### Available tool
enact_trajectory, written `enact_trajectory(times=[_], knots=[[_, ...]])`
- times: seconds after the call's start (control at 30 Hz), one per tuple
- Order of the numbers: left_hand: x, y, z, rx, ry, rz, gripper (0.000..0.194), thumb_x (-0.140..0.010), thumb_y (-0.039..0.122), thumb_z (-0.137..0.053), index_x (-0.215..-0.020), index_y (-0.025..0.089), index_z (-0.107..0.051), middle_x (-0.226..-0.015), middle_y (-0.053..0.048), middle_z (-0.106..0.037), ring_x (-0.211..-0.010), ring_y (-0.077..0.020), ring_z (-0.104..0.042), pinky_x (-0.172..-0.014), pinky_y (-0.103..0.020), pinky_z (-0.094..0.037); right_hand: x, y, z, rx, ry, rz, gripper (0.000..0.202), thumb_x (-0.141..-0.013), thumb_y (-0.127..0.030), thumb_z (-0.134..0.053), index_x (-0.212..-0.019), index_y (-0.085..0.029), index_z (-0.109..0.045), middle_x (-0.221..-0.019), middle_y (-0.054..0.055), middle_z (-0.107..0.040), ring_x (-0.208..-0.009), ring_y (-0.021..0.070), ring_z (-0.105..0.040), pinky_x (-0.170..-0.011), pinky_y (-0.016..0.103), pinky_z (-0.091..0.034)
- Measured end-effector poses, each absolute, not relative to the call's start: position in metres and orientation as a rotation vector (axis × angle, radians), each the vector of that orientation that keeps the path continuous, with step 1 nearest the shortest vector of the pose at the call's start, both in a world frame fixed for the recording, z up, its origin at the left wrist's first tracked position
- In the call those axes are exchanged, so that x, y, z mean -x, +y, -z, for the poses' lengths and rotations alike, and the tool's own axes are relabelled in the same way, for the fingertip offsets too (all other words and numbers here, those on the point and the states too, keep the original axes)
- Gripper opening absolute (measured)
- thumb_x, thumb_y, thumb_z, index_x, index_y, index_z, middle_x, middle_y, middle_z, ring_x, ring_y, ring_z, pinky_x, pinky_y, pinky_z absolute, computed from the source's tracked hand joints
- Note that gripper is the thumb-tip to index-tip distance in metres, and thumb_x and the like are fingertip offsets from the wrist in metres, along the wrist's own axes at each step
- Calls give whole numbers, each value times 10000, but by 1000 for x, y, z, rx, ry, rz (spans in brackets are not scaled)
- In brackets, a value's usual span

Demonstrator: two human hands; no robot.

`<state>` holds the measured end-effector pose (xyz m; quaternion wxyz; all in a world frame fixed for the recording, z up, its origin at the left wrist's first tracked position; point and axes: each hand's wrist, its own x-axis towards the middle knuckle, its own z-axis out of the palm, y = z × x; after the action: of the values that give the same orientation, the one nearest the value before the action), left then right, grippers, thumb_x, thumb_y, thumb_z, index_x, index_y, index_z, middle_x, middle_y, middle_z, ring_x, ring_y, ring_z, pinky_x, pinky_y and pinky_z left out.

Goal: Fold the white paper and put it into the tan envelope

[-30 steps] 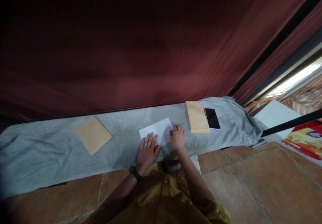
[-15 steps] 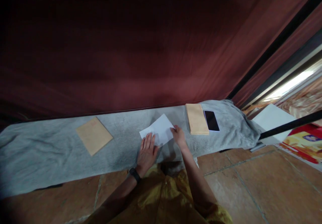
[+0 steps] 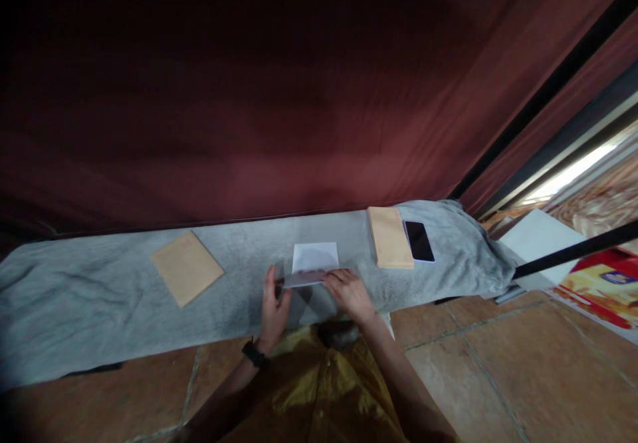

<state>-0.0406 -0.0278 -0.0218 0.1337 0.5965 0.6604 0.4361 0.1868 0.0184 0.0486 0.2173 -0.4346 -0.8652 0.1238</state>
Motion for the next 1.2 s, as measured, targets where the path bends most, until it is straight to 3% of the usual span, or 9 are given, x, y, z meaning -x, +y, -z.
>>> enact_trajectory(times=[0.17,0.33,0.5,0.67,0.83,0.93,1.0,1.1,1.2], knots=[[47,-32,22,-1942,1620,-1078,479,-877,111,-491,-1317,261,-610,-1484,-52,-539,-1406,-216,-464,-1188,-471,-400,-191,-7,-23,1145,-2371,-492,259,-1008,-255,-511,-1205,-242,-678,-1101,81,-730,-1039,228,-669,-943,392,-525],[49,-26,26,-1924,1540,-1069,420,-817,42,-515,-1109,258,-725,-1220,-44,-717,-1199,-195,-633,-1078,-449,-524,-205,-14,-2,1168,-2208,-570,405,-941,-226,-572,-1346,-218,-581,-1234,107,-688,-1160,261,-625,-1019,460,-499],[51,-25,24,-1947,1552,-1019,433,-791,2,-523,-1068,255,-740,-1216,-45,-722,-1201,-204,-633,-1081,-463,-520,-221,-12,16,1216,-2143,-599,608,-771,-47,-543,-1346,-237,-598,-1295,92,-671,-1229,256,-595,-1065,486,-471],[54,-19,19,-1925,1593,-992,403,-821,41,-537,-1109,251,-726,-1227,-46,-716,-1184,-206,-643,-1068,-457,-528,-223,3,21,1283,-2130,-554,681,-700,-29,-524,-1353,-208,-603,-1349,109,-646,-1257,261,-579,-1064,463,-460],[56,-3,17,-1837,1690,-1020,374,-840,83,-548,-1129,253,-714,-1166,-45,-739,-1108,-207,-672,-1040,-431,-526,-211,28,17,1457,-2121,-563,494,-791,-70,-510,-1250,-191,-649,-1245,92,-698,-1153,239,-628,-1019,401,-460],[52,8,13,-1755,1766,-1027,262,-872,189,-592,-1102,226,-712,-1083,-50,-750,-1019,-206,-690,-957,-383,-547,-200,39,14,1569,-2052,-482,250,-922,-199,-510,-1112,-195,-674,-1085,84,-736,-1032,232,-664,-952,373,-479],[48,15,10,-1673,1835,-1020,273,-884,258,-614,-1139,208,-695,-982,-41,-749,-917,-195,-696,-872,-341,-555,-194,44,15,1639,-2016,-447,201,-972,-280,-498,-1050,-192,-661,-966,72,-739,-942,227,-674,-903,357,-485],[42,22,5,-1579,1912,-1002,429,-899,283,-608,-1319,195,-601,-872,-11,-728,-789,-173,-682,-773,-293,-536,-186,45,18,1722,-1990,-404,236,-1001,-314,-471,-1116,-178,-625,-957,77,-734,-933,229,-673,-883,351,-479],[37,28,1,-1561,1997,-935,559,-909,289,-606,-1446,189,-486,-873,-11,-731,-768,-177,-683,-726,-279,-515,-180,45,23,1770,-1980,-312,348,-1013,-301,-446,-1308,-141,-537,-1126,133,-715,-1048,249,-653,-929,380,-463]])
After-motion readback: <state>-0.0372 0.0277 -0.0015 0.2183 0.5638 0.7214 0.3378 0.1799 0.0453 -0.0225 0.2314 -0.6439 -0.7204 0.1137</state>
